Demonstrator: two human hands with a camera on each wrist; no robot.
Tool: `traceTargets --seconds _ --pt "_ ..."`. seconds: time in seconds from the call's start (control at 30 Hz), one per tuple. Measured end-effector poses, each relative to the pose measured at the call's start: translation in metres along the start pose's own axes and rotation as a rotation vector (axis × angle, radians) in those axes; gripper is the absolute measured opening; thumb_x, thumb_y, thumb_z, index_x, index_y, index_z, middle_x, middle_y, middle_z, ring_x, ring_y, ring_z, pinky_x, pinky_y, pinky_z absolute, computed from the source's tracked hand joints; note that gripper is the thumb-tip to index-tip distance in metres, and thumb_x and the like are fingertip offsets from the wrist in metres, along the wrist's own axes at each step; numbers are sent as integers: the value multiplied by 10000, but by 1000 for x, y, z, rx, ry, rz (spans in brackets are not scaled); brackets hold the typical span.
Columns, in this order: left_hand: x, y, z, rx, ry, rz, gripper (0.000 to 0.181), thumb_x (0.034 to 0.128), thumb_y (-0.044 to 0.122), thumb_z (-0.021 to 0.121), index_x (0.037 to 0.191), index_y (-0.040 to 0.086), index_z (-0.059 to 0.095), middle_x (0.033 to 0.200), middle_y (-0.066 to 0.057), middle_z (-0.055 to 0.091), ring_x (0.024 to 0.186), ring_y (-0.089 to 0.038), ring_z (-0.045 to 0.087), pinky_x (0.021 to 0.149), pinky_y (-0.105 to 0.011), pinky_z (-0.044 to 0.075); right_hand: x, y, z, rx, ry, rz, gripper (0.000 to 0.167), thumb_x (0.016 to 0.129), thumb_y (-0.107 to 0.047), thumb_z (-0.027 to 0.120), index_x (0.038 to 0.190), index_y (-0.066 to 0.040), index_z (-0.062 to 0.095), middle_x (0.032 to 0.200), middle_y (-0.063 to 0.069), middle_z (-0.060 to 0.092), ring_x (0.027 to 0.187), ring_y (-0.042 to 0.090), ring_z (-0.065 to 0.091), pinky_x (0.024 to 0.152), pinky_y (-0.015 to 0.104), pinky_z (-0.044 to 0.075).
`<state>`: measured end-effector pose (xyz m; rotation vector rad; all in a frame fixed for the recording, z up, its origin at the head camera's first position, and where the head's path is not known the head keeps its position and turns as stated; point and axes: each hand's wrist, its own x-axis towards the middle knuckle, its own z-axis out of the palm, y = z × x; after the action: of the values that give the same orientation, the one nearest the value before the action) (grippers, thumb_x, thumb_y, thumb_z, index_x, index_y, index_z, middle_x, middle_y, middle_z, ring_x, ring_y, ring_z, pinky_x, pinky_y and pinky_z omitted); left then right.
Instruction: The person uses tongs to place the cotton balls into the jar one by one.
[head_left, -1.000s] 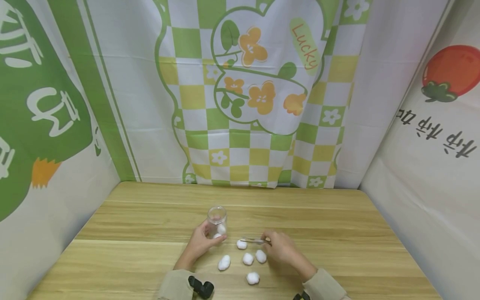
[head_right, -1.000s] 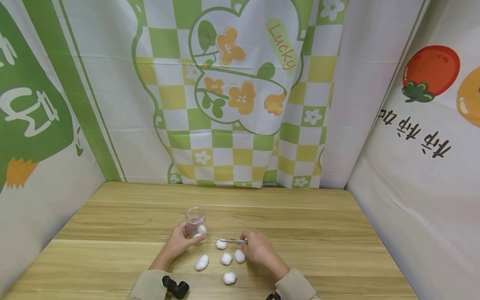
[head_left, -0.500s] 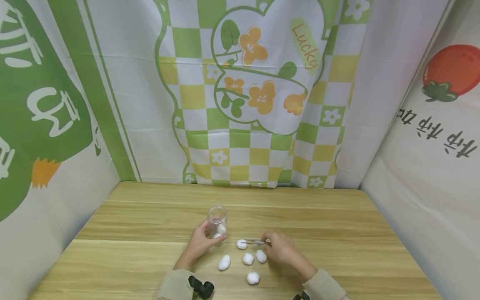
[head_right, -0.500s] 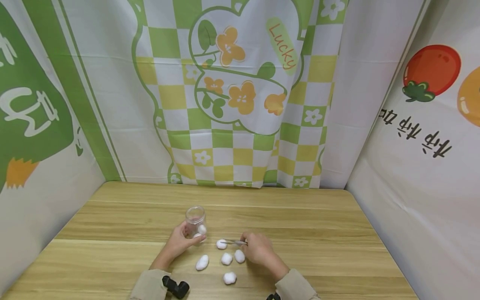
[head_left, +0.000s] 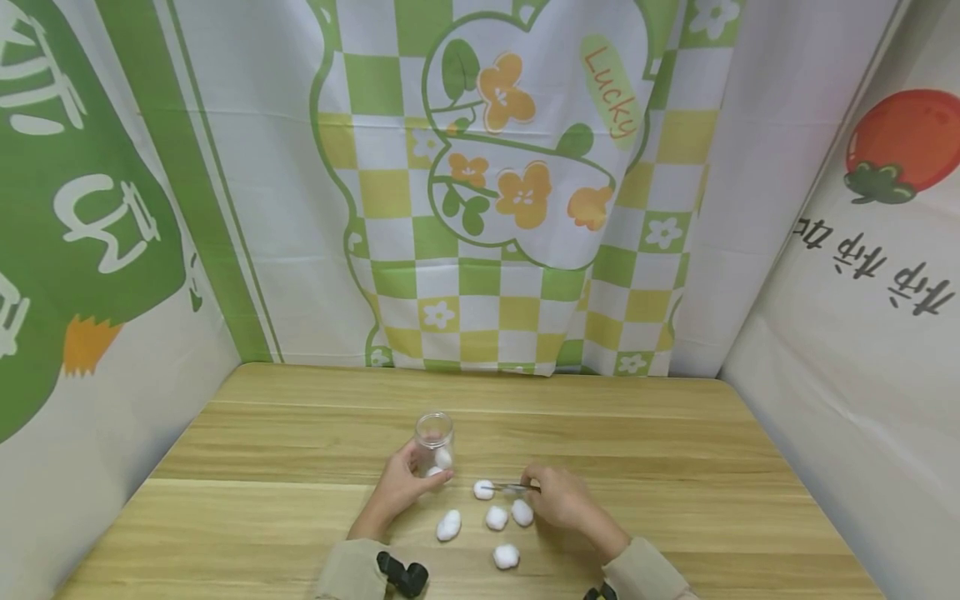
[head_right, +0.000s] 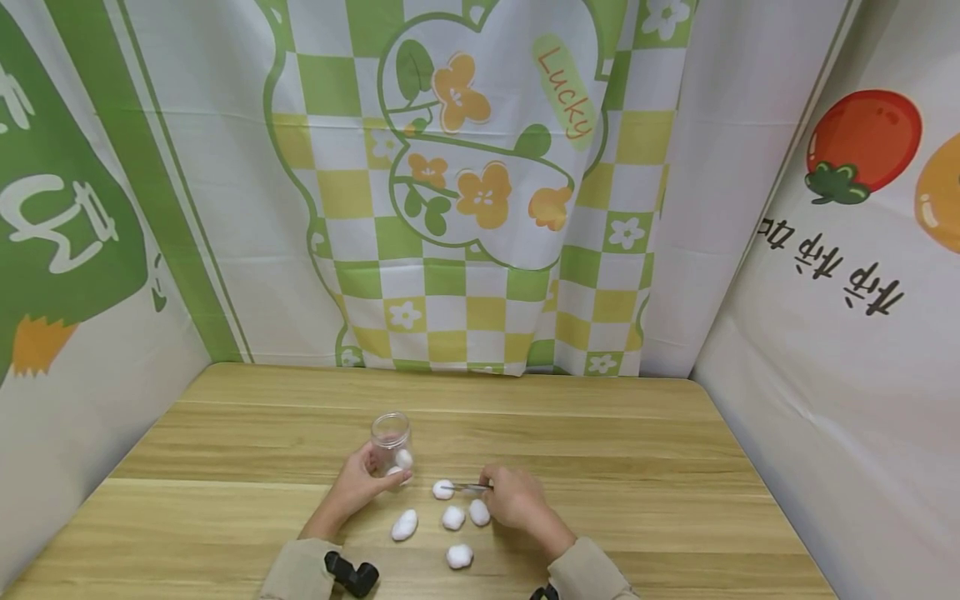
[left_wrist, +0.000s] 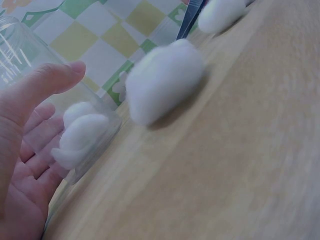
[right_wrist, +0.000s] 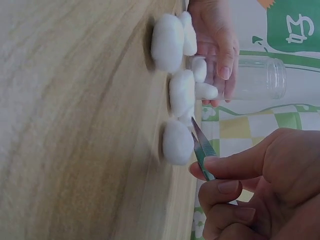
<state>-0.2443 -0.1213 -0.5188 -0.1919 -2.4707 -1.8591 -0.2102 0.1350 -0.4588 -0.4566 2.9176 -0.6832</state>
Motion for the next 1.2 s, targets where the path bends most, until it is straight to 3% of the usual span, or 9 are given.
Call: traceTargets --seconds 0.57,1.2 --pt "0 1 0 16 -2 1 580 768 164 806 1282 63 558 1277 -178 636 1247 -359 562 1082 -512 415 1 2 4 -44 44 -10 65 850 -109 652 909 -131 669 810 39 687 635 118 477 532 250 325" --pt "-1 2 0 3 -3 5 569 769 144 806 1278 71 563 1269 -162 647 1229 -328 581 1071 -486 434 -2 -2 -1 -38 85 -34 93 863 -116 656 953 -137 661 741 15 653 592 111 446 498 231 297"
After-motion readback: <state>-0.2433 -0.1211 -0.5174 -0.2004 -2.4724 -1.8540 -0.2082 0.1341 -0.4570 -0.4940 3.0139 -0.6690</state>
